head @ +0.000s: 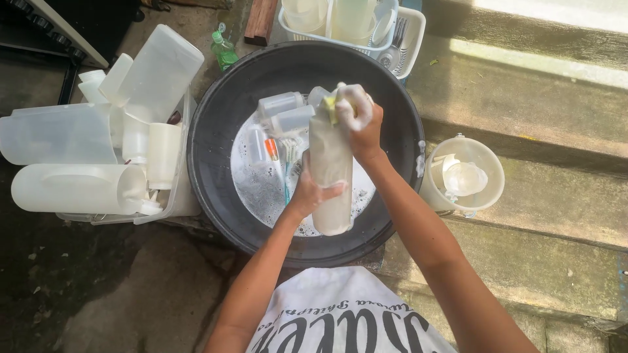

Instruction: Washing various plastic containers and bottles in a large basin with soapy water.

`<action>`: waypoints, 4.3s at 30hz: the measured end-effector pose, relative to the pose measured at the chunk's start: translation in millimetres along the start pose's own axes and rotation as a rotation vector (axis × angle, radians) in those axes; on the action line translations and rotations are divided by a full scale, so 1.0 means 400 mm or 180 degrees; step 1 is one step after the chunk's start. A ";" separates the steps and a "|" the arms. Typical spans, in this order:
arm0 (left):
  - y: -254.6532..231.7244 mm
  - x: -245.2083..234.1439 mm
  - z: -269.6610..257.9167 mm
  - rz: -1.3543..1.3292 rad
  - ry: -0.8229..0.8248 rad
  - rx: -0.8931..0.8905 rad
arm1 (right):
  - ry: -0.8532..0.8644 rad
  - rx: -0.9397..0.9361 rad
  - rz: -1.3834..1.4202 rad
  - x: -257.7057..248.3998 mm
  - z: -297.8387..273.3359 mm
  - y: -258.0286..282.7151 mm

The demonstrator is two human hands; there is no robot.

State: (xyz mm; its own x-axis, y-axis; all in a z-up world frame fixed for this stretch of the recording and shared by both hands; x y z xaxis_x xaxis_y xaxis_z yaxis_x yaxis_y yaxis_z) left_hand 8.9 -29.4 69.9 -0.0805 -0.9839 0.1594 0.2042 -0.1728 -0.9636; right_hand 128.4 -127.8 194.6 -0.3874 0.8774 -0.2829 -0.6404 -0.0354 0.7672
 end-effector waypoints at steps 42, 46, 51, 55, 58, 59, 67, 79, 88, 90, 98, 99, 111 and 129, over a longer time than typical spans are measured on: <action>0.243 -0.096 0.056 -0.1600 0.0127 -0.0363 | -0.0084 0.2499 0.1150 0.088 -0.429 -0.238; 0.242 0.001 0.074 -0.1664 0.0175 -0.0354 | 0.0433 0.2920 0.1332 0.087 -0.523 -0.228; 0.206 0.176 0.083 -0.0499 0.1186 -0.0175 | -0.0450 0.2334 0.2869 -0.083 -0.603 -0.280; 0.203 0.218 0.088 0.0691 0.1164 -0.0546 | -0.0619 0.1939 0.1245 -0.297 -0.573 -0.201; 0.197 0.220 0.086 0.0896 0.0987 -0.0868 | -0.0416 0.1535 0.0344 -0.366 -0.573 -0.143; 0.199 0.216 0.083 0.0882 0.0896 -0.0950 | -0.0310 0.1425 0.0022 -0.376 -0.582 -0.135; 0.135 0.288 -0.048 -0.3648 0.0453 -0.2079 | 0.1407 0.0301 -0.2023 -0.201 -0.513 -0.083; 0.131 -0.365 -0.344 -0.2807 -0.1459 -0.0345 | 0.4023 0.3034 -0.2292 0.459 -0.459 -0.320; 0.235 -0.530 -0.210 -0.3920 -0.1016 -0.0180 | 0.3203 0.3456 -0.2741 0.531 -0.488 -0.521; 0.282 -0.572 -0.161 -0.3911 -0.0979 -0.0070 | 0.3038 0.3672 -0.2643 0.432 -0.413 -0.436; 0.294 -0.586 0.057 -0.4929 -0.1194 -0.0182 | 0.2441 0.4072 -0.2217 0.078 -0.374 -0.267; 0.303 -0.574 0.050 -0.4959 -0.1179 -0.0269 | 0.2406 0.4156 -0.2207 0.068 -0.399 -0.256; 0.248 -0.551 0.021 -0.4655 -0.0775 -0.0259 | 0.3247 0.2305 -0.3698 0.695 -0.552 -0.664; 0.396 -0.557 0.052 -0.4362 -0.1852 -0.0844 | 0.0806 0.1222 -0.0149 0.117 -0.069 0.032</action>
State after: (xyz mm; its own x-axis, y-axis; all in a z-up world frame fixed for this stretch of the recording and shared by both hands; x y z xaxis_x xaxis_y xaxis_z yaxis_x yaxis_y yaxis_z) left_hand 79.5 161.5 -114.0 0.3419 0.0353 0.9391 0.1119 -0.9937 -0.0034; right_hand 83.8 -100.3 175.1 -0.5441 0.7277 -0.4175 -0.3877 0.2232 0.8944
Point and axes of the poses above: each hand's wrist, its own z-axis towards the middle knuckle, its own x-axis out of the palm, y = z × x, the point moved 8 cm from there along z, towards the middle knuckle, and after that the axes turned 15 degrees about y, right-handed, at the moved point
